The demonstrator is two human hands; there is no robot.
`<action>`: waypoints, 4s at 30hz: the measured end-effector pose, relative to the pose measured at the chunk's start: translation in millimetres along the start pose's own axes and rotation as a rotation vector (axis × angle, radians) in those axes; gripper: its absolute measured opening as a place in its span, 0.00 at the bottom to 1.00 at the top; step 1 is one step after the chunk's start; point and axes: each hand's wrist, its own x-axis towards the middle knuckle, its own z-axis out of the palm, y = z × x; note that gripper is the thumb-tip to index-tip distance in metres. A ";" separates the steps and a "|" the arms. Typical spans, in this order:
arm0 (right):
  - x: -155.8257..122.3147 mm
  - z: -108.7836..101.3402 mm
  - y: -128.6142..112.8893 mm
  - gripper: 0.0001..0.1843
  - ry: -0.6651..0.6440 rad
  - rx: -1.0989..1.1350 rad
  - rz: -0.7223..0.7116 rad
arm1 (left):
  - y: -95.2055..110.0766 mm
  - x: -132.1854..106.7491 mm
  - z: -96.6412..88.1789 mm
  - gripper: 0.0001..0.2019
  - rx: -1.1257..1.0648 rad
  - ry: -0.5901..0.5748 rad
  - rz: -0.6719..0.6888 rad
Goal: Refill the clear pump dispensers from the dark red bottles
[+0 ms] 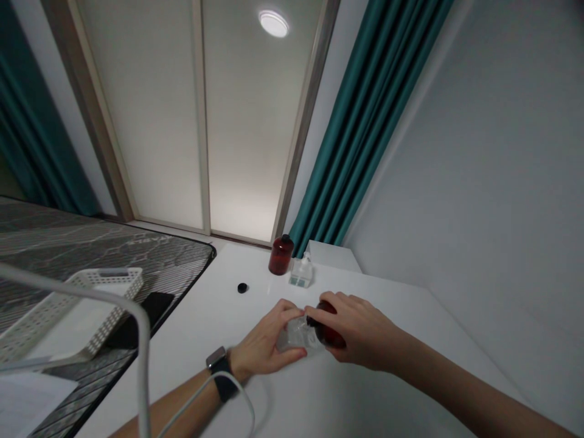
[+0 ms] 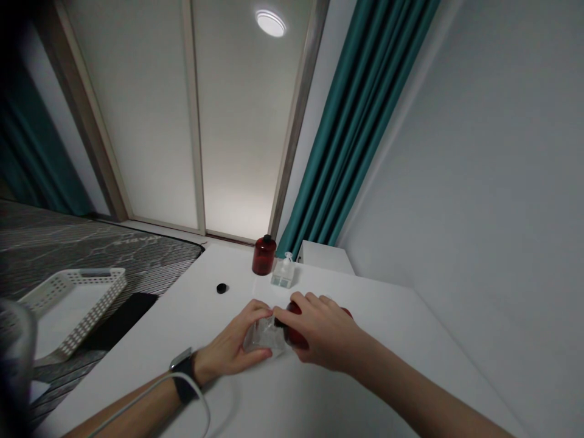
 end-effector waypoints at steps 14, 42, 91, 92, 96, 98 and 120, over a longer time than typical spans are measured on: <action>1.6 -2.1 0.2 0.31 0.011 -0.007 -0.013 | -1.8 -0.4 -0.7 0.28 0.020 -0.013 0.013; 0.9 -3.3 -0.3 0.31 0.004 -0.011 -0.016 | -0.1 0.1 -2.1 0.28 0.017 -0.009 -0.007; 3.7 -6.9 4.8 0.29 -0.028 0.009 -0.053 | 2.5 1.2 -3.3 0.29 0.020 -0.022 -0.006; 3.8 -6.6 4.8 0.29 -0.028 0.008 -0.054 | 2.6 1.3 -3.3 0.29 0.020 -0.022 -0.007; 4.6 -5.8 5.2 0.28 -0.023 0.007 -0.050 | 3.0 1.5 -3.0 0.29 0.016 -0.014 -0.004; 4.8 -6.0 5.6 0.28 -0.024 0.013 -0.049 | 3.2 1.6 -2.9 0.28 0.020 -0.011 -0.004; 5.6 -8.1 6.5 0.29 -0.044 0.028 -0.062 | 2.0 0.6 -2.6 0.29 0.004 -0.013 -0.001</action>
